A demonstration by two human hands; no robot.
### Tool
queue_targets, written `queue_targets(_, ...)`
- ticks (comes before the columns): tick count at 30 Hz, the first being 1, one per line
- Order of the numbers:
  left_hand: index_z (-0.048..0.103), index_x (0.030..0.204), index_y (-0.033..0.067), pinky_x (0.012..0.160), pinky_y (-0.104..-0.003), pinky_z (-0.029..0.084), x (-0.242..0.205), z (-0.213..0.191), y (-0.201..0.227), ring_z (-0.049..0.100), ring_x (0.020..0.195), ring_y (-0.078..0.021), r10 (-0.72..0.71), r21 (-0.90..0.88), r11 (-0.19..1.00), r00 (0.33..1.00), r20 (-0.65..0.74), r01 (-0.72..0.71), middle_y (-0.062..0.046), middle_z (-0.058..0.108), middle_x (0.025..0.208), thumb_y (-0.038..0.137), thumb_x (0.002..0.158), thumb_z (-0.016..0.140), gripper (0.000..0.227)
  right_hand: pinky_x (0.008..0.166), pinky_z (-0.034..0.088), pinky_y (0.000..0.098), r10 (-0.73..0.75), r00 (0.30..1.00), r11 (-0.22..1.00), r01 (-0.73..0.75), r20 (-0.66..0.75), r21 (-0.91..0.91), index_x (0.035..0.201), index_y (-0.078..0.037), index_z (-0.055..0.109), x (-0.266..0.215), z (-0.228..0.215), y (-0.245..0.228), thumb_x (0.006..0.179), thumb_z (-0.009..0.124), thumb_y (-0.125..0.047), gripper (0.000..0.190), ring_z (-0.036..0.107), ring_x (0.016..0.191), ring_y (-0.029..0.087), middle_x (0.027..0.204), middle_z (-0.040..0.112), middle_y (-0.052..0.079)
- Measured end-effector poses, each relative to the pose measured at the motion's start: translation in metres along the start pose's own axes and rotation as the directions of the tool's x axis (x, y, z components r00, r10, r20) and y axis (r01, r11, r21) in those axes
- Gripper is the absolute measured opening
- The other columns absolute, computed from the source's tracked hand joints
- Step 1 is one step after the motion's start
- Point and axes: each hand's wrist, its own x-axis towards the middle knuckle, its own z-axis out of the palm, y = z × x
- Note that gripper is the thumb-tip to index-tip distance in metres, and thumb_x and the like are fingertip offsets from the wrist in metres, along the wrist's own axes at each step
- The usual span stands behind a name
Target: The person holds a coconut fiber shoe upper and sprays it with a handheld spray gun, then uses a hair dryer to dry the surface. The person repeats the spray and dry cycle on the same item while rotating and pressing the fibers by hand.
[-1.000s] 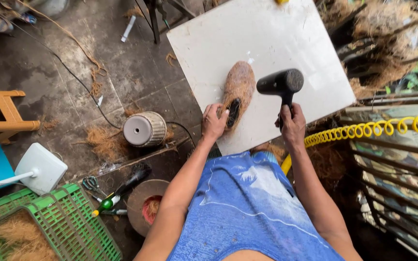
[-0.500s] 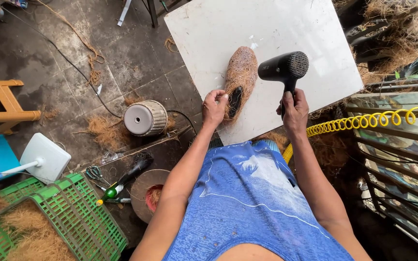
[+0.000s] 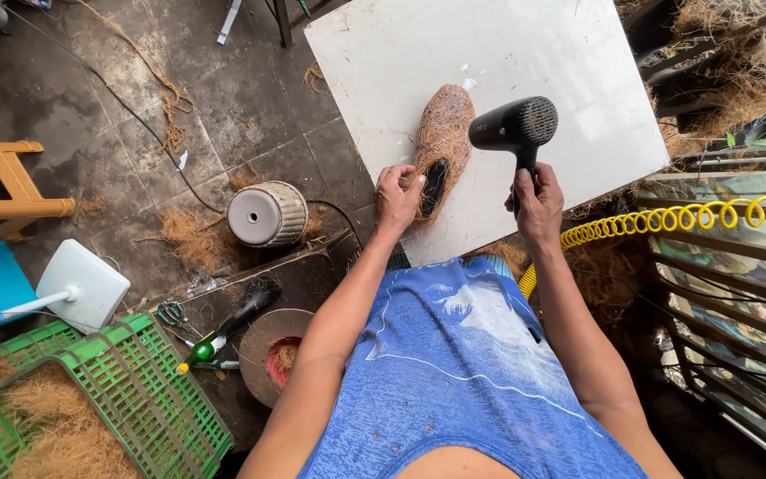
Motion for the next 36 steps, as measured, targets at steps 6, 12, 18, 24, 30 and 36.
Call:
queue_targets(6,0.064,0.115,0.0061,0.092,-0.044,0.051,0.0,-0.007,0.014,0.064,0.103,-0.0325,0.046,0.037,0.998,0.998,0.053,-0.048,-0.018,0.059,0.114,0.039,0.084,0.071,0.046,0.055,0.055,0.0294,0.025,1.0,1.0,-0.025,0.012,0.011,0.113,-0.003,0.06,-0.004,0.005,0.008,0.108,0.059,-0.026,0.024,0.063,0.061,0.019,0.074,0.057,0.009)
queue_targets(12,0.058,0.123,0.0011,0.101,-0.051,0.045,-0.002,0.0,0.024,0.059,0.115,-0.0387,0.061,-0.013,0.998,0.992,0.109,-0.06,-0.023,0.055,0.12,0.04,0.088,0.068,0.053,0.053,0.055,0.0297,0.039,0.999,0.999,-0.039,-0.002,0.018,0.113,-0.002,0.061,-0.008,0.004,0.01,0.108,0.058,-0.027,0.025,0.063,0.06,0.019,0.074,0.057,0.009)
queue_targets(18,0.059,0.123,0.0042,0.104,-0.051,0.043,0.002,0.001,0.008,0.059,0.119,-0.0388,0.032,0.023,0.999,0.996,0.088,-0.034,-0.019,0.056,0.12,0.039,0.09,0.067,0.049,0.052,0.055,0.0311,0.036,0.999,0.999,-0.036,-0.026,0.032,0.111,-0.001,0.061,-0.01,0.001,0.017,0.107,0.06,-0.028,0.027,0.064,0.059,0.02,0.074,0.057,0.011)
queue_targets(24,0.063,0.119,0.0032,0.103,-0.05,0.044,0.002,-0.003,-0.013,0.061,0.116,-0.0401,0.012,0.025,1.0,0.997,0.078,-0.014,-0.02,0.062,0.114,0.036,0.099,0.056,0.039,0.052,0.055,0.0314,0.034,0.999,0.999,-0.033,-0.006,0.022,0.109,-0.001,0.063,-0.008,0.005,0.013,0.106,0.062,-0.025,0.025,0.063,0.058,0.021,0.07,0.056,0.01)
queue_targets(30,0.065,0.117,0.0071,0.102,-0.05,0.045,0.003,0.004,-0.025,0.061,0.115,-0.041,0.001,0.051,0.999,1.0,-0.022,0.0,-0.018,0.062,0.115,0.032,0.094,0.062,0.034,0.049,0.054,0.0315,0.002,1.0,0.998,-0.002,-0.007,0.056,0.109,-0.001,0.064,-0.001,0.014,0.006,0.105,0.061,-0.022,0.022,0.062,0.056,0.021,0.069,0.055,0.01)
queue_targets(36,0.065,0.115,0.009,0.102,-0.049,0.046,0.009,0.009,-0.023,0.061,0.115,-0.0401,-0.001,0.005,1.0,0.998,-0.063,0.001,-0.016,0.061,0.117,0.032,0.093,0.064,0.032,0.051,0.054,0.0319,-0.01,1.0,0.999,0.01,-0.011,0.052,0.108,-0.001,0.064,0.003,0.015,0.004,0.104,0.063,-0.024,0.023,0.062,0.057,0.021,0.068,0.054,0.01)
